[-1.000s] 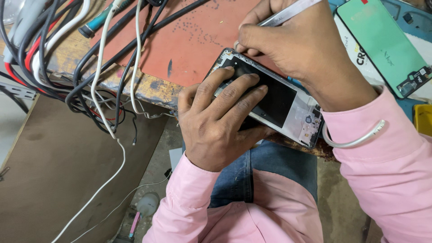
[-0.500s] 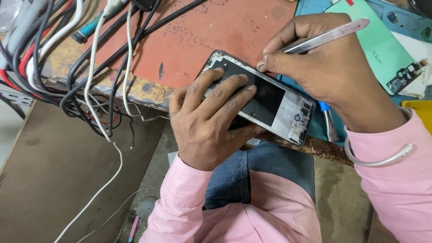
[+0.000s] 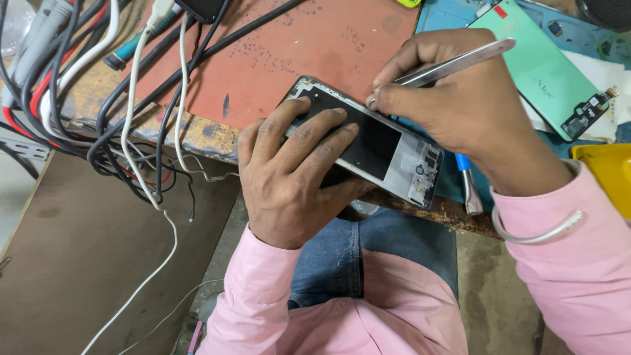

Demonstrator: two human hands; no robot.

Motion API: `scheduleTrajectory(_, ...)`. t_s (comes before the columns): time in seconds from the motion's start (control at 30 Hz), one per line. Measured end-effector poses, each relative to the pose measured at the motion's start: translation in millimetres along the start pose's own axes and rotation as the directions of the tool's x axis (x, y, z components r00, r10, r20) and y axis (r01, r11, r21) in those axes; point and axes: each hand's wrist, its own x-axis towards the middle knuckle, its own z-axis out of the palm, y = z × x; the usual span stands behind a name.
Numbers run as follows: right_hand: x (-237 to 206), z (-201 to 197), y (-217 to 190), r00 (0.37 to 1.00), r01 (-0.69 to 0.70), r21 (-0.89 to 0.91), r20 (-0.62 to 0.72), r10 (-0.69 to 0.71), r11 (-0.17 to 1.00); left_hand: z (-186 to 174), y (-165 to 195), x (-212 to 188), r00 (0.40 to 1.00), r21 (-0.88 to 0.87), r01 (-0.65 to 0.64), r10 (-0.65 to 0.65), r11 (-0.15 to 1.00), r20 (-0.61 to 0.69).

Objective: The person uses tweezers and a blue-handled tool to remove small components and adhesive residue from the edges of a disassembled white smartphone. The person repeatedly scrapes and picks at the frame and screen area, then sets the tools down on the workbench.

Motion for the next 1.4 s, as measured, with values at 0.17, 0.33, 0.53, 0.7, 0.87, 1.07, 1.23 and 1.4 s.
scheduleTrajectory(0.17,21,14,-13,0.997,0.075,0.037,0.032,-0.076,0.997,-16,1,5,0.998,0.059,0.031,-0.027,0.998,-0.063)
scheduleTrajectory(0.33,48,32,-18,0.987,0.150,0.026,0.049,-0.152,0.988,-23,-15,3,0.993,0.106,0.060,-0.048,0.993,-0.109)
scheduleTrajectory(0.53,58,39,-11,0.988,0.105,0.118,0.101,-0.117,0.987,-20,-36,0,0.995,0.087,0.061,-0.054,0.994,-0.087)
scheduleTrajectory(0.7,43,24,-7,0.993,-0.067,0.058,0.102,0.061,0.996,-18,-39,-1,0.994,0.087,0.061,-0.053,0.994,-0.098)
scheduleTrajectory(0.87,28,13,-13,0.994,-0.033,0.024,0.102,0.030,0.999,-18,-37,-3,0.994,0.073,0.057,-0.050,0.996,-0.100)
scheduleTrajectory(1.07,36,26,-20,0.997,0.011,0.019,0.081,-0.012,1.000,-19,-28,-4,0.993,0.086,0.050,-0.041,0.995,-0.107)
scheduleTrajectory(1.23,23,11,-13,0.993,0.057,0.021,0.099,-0.059,0.998,-21,-25,-3,0.993,0.083,0.053,-0.043,0.995,-0.109)
scheduleTrajectory(1.4,-1,-5,-11,0.995,-0.079,0.020,0.064,0.077,0.997,-22,-31,-7,0.995,0.082,0.044,-0.036,0.996,-0.090)
